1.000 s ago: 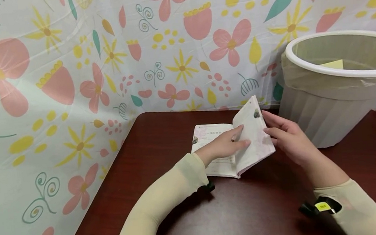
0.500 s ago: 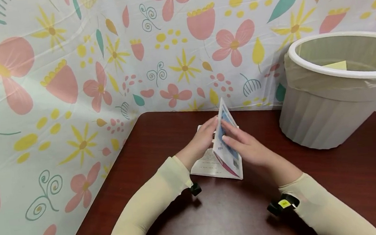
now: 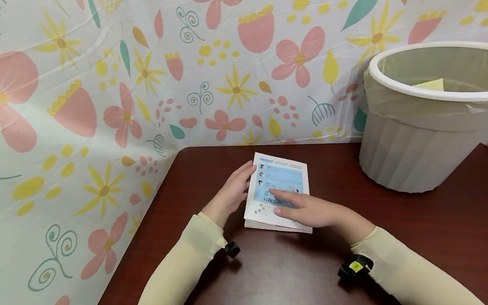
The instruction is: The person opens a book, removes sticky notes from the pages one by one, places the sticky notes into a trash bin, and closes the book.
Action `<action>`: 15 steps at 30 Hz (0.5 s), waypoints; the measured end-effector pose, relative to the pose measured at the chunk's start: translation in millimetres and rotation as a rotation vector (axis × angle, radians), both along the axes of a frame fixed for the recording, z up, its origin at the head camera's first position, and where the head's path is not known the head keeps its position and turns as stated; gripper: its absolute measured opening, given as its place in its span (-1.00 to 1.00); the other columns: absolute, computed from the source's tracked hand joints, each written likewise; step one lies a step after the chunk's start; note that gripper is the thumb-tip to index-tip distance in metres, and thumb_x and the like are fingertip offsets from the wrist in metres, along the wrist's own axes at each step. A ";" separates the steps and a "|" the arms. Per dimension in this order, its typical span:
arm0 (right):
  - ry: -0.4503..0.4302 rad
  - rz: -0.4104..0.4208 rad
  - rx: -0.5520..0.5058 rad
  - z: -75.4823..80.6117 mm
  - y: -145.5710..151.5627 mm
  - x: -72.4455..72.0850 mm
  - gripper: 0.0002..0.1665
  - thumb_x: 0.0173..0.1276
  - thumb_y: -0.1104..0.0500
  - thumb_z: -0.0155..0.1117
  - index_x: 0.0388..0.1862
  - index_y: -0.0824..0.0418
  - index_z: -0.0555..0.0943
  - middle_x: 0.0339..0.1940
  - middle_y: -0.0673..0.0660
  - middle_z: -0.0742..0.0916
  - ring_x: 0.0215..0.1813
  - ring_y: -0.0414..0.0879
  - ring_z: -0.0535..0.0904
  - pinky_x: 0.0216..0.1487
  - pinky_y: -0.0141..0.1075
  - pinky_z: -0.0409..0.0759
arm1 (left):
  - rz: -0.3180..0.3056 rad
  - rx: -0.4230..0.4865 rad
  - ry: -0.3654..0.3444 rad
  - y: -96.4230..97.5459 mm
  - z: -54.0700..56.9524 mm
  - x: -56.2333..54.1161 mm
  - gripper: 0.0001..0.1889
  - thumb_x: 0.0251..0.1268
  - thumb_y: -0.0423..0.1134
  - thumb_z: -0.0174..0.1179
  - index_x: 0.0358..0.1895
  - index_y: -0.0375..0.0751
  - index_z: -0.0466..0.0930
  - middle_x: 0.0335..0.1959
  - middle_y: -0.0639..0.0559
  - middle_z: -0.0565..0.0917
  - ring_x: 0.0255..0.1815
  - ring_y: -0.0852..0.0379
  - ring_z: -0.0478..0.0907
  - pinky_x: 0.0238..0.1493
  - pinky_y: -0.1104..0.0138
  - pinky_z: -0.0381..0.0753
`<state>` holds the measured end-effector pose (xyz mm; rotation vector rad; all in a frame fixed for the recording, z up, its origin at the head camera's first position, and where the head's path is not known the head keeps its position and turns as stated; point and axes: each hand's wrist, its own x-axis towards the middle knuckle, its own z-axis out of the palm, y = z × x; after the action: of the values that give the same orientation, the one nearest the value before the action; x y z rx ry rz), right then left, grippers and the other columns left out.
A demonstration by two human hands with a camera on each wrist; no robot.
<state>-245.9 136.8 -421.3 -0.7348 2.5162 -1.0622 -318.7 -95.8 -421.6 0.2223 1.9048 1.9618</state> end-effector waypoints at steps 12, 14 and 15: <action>0.077 0.013 0.142 -6.5 6.8 -2.5 -0.16 0.53 -0.29 0.14 0.60 0.14 0.34 0.56 0.19 0.48 0.61 0.14 0.31 0.54 0.14 0.33 | -0.070 -0.099 0.001 -1.5 -8.4 1.6 -0.21 0.57 0.09 0.01 0.68 -0.17 -0.02 0.57 -0.15 0.37 0.65 -0.09 0.19 0.60 -0.11 0.20; 0.088 0.006 0.158 -5.7 8.5 -2.9 -0.16 0.53 -0.27 0.15 0.58 0.19 0.36 0.55 0.20 0.50 0.61 0.15 0.32 0.55 0.14 0.33 | -0.091 -0.096 0.018 0.6 -9.6 2.3 -0.24 0.59 0.06 0.00 0.66 -0.23 0.03 0.53 -0.22 0.41 0.62 -0.11 0.25 0.63 -0.08 0.15; 0.089 0.003 0.163 -5.0 9.4 -2.9 -0.16 0.53 -0.26 0.16 0.57 0.21 0.37 0.54 0.21 0.50 0.61 0.15 0.32 0.55 0.13 0.33 | -0.102 -0.091 0.024 1.6 -10.0 2.6 -0.26 0.60 0.05 -0.01 0.66 -0.25 0.05 0.52 -0.24 0.42 0.61 -0.11 0.26 0.64 -0.06 0.13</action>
<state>-248.8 146.1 -426.3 -0.7538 2.6376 -0.8279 -316.1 -94.2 -431.6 0.3120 1.9521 1.8099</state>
